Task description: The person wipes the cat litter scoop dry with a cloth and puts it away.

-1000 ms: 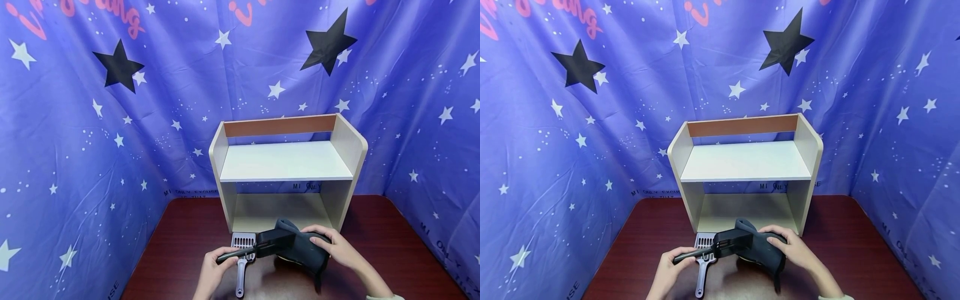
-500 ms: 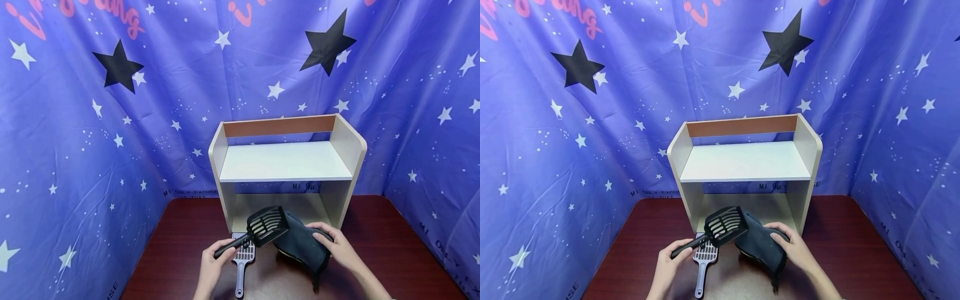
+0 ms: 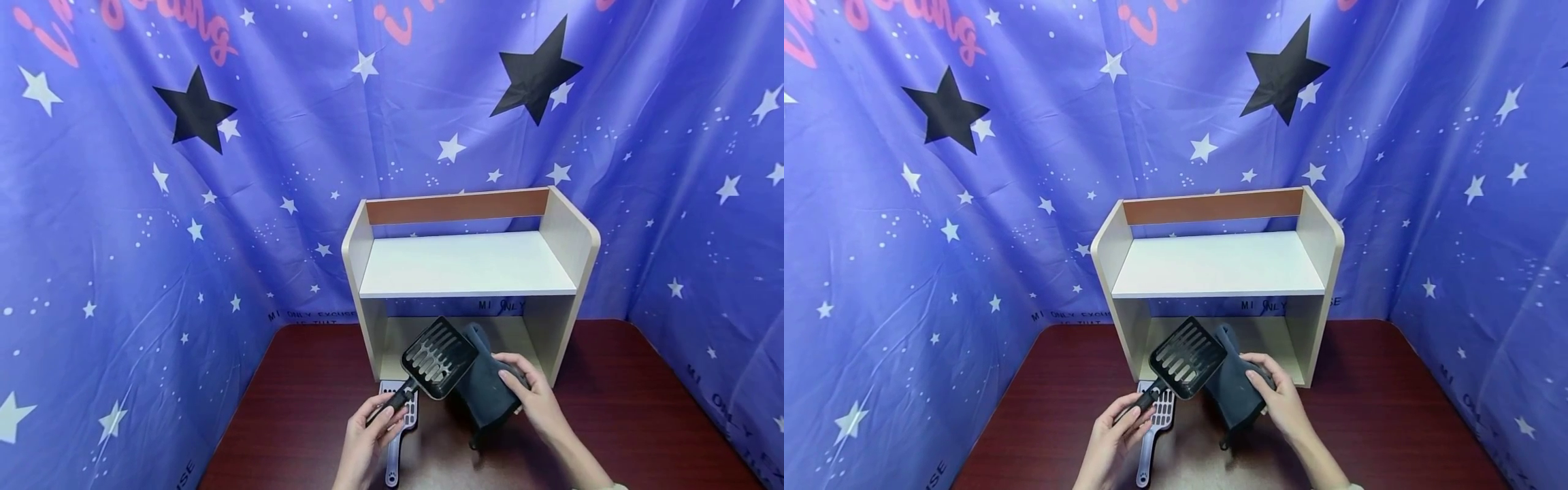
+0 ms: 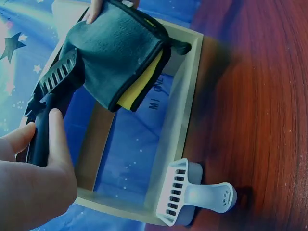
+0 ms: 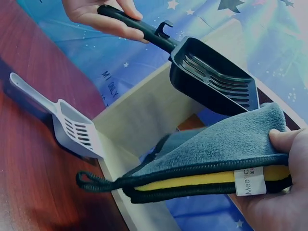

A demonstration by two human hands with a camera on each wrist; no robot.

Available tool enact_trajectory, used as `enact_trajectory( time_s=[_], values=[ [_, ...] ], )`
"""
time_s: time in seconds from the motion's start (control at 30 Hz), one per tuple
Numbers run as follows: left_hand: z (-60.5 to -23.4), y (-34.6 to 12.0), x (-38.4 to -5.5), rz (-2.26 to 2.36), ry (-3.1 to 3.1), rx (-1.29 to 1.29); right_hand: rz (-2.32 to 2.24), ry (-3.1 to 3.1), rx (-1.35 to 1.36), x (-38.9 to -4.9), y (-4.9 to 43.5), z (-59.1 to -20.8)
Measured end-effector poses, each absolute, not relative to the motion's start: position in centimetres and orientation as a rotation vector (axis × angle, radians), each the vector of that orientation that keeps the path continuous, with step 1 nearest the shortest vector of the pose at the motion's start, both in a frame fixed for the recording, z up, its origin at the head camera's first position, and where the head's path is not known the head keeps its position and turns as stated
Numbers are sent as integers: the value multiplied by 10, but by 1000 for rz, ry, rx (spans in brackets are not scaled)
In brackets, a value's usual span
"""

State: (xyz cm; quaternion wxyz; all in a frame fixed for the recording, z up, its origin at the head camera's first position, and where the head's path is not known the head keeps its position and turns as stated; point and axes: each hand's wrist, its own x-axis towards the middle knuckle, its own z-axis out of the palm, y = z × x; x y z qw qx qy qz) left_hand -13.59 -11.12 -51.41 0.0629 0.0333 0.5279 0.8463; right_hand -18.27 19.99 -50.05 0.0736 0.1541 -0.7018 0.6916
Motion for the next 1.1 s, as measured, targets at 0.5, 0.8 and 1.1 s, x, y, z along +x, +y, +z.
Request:
enact_trajectory(
  time_s=[0.5,0.8,1.1],
  values=[
    [-514,-100,-136,2317,2016,290,2211,-1975,573,-185,191,-501],
    [-511,-92,-132,2214,2101,356,2190,-1935,650,-187,186,-501],
    [-510,-81,-127,2271,2011,362,2085,-2014,468,-182,177,-502]
  ],
)
